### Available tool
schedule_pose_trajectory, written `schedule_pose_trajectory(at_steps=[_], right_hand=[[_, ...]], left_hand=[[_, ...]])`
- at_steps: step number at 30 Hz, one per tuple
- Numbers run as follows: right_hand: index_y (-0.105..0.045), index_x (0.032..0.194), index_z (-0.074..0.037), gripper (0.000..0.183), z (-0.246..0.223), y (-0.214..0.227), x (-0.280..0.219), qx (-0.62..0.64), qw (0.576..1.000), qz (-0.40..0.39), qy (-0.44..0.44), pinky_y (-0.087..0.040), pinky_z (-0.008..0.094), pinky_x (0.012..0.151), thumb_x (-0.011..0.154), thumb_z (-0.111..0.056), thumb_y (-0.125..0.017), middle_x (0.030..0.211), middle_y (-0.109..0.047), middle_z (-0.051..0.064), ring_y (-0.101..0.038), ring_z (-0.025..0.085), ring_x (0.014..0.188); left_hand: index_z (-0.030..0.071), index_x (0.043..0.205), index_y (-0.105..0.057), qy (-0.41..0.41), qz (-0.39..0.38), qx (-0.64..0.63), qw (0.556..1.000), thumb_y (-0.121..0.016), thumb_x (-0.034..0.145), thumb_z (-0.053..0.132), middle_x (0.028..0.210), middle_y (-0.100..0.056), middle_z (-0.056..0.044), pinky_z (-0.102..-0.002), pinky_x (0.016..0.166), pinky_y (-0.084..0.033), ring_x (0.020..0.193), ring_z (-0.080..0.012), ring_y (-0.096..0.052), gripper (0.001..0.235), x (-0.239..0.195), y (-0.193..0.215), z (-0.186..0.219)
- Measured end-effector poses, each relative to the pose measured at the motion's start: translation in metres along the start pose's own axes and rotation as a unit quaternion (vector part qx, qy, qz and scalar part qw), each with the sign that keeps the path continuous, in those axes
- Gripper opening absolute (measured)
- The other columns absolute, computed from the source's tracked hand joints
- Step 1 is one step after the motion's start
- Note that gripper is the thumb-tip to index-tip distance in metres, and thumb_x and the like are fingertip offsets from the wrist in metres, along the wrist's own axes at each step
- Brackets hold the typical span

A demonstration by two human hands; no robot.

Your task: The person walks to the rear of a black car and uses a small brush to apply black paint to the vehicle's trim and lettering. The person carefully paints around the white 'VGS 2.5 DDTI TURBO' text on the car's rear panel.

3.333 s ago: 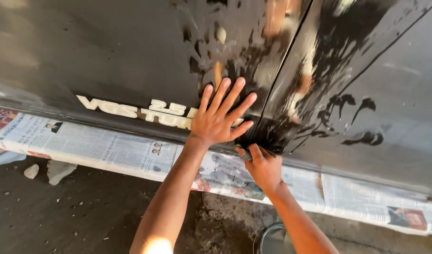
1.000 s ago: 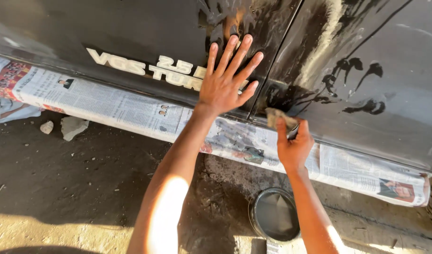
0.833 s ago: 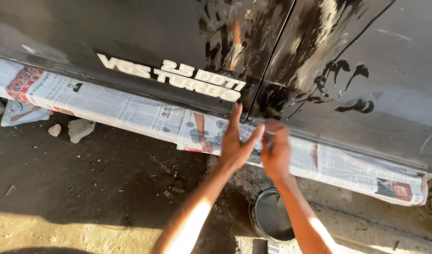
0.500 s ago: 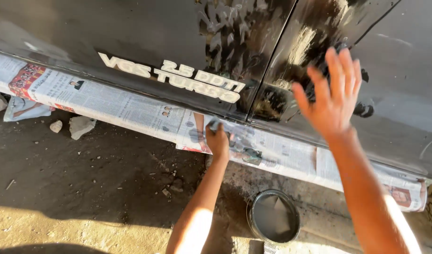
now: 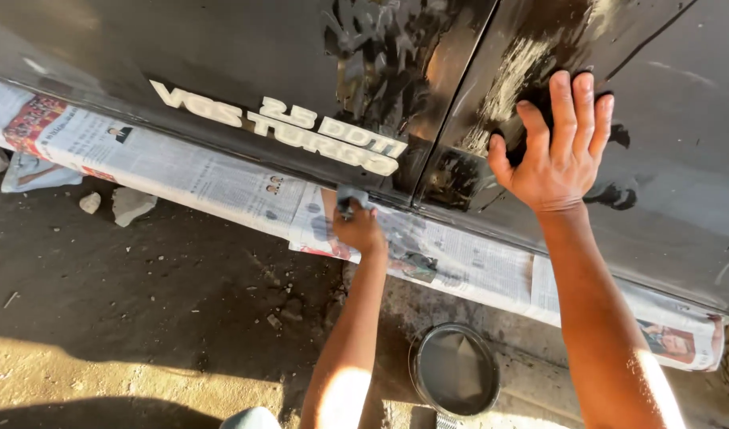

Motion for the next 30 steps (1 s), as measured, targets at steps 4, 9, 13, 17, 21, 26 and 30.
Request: schedule_pose_trajectory(at_steps=[4, 9, 13, 17, 21, 26, 30], right_hand=[[-0.07, 0.135, -0.007, 0.046, -0.001, -0.001, -0.001, -0.006, 1.0, 0.018, 0.002, -0.027, 0.062, 0.128, 0.103, -0.04, -0.066, 0.163, -0.047, 0.023, -0.039, 0.044, 0.155], [-0.069, 0.134, -0.006, 0.046, -0.002, -0.002, -0.001, -0.007, 1.0, 0.017, 0.007, -0.027, 0.063, 0.127, 0.103, -0.04, -0.065, 0.161, -0.049, 0.024, -0.041, 0.044, 0.153], [-0.069, 0.135, -0.008, 0.048, -0.001, -0.004, -0.001, -0.017, 1.0, 0.02, -0.001, -0.027, 0.063, 0.128, 0.096, -0.034, -0.06, 0.161, -0.05, 0.024, -0.04, 0.044, 0.154], [-0.07, 0.134, -0.006, 0.046, -0.003, -0.002, 0.001, -0.011, 1.0, 0.027, 0.011, -0.028, 0.064, 0.126, 0.102, -0.039, -0.065, 0.16, -0.05, 0.025, -0.041, 0.044, 0.153], [-0.07, 0.133, -0.007, 0.045, -0.002, -0.002, -0.001, -0.014, 1.0, 0.02, -0.002, -0.028, 0.063, 0.126, 0.103, -0.04, -0.064, 0.16, -0.05, 0.024, -0.041, 0.044, 0.153], [-0.069, 0.134, -0.007, 0.045, -0.003, -0.003, -0.004, -0.01, 1.0, 0.022, 0.001, -0.028, 0.063, 0.127, 0.105, -0.041, -0.063, 0.162, -0.049, 0.023, -0.04, 0.044, 0.154], [-0.069, 0.135, -0.007, 0.046, 0.0, -0.004, -0.003, -0.026, 0.999, 0.019, 0.002, -0.028, 0.063, 0.126, 0.104, -0.04, -0.061, 0.161, -0.049, 0.024, -0.04, 0.045, 0.153]], left_hand=[[-0.006, 0.095, -0.068, -0.03, 0.005, 0.114, 0.993, -0.073, 0.092, 0.009, 0.083, -0.072, -0.01, -0.033, 0.049, -0.059, 0.061, -0.018, -0.068, 0.016, -0.047, -0.013, -0.001], [-0.007, 0.093, -0.069, -0.004, -0.015, 0.025, 1.0, -0.075, 0.088, 0.002, 0.084, -0.073, -0.01, -0.032, 0.055, -0.063, 0.065, -0.0173, -0.067, 0.012, -0.013, -0.011, -0.007], [-0.003, 0.09, -0.067, -0.01, 0.003, 0.036, 0.999, -0.077, 0.084, 0.001, 0.085, -0.073, -0.007, -0.029, 0.058, -0.063, 0.068, -0.0149, -0.066, 0.012, -0.035, -0.014, -0.013], [-0.006, 0.091, -0.068, -0.083, -0.066, 0.025, 0.994, -0.079, 0.075, -0.007, 0.088, -0.073, -0.009, -0.029, 0.062, -0.059, 0.072, -0.0157, -0.066, 0.019, 0.004, -0.004, -0.042], [-0.004, 0.091, -0.063, -0.072, -0.023, 0.011, 0.997, -0.076, 0.081, -0.003, 0.087, -0.071, -0.006, -0.032, 0.062, -0.063, 0.068, -0.016, -0.067, 0.017, -0.015, -0.011, 0.02], [-0.003, 0.09, -0.065, -0.05, -0.033, 0.071, 0.996, -0.076, 0.082, -0.002, 0.081, -0.072, -0.008, -0.031, 0.054, -0.062, 0.065, -0.0154, -0.07, 0.014, -0.037, -0.011, 0.003], [-0.006, 0.091, -0.064, -0.052, -0.046, 0.039, 0.997, -0.074, 0.081, -0.003, 0.081, -0.071, -0.012, -0.032, 0.05, -0.059, 0.06, -0.017, -0.067, 0.014, -0.01, -0.013, 0.033]])
Point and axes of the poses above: each hand's wrist, its own x-axis towards the middle knuckle, its own y-axis out of the back of the hand, z = x × y, the point moved 8 cm from there along x, towards the middle knuckle
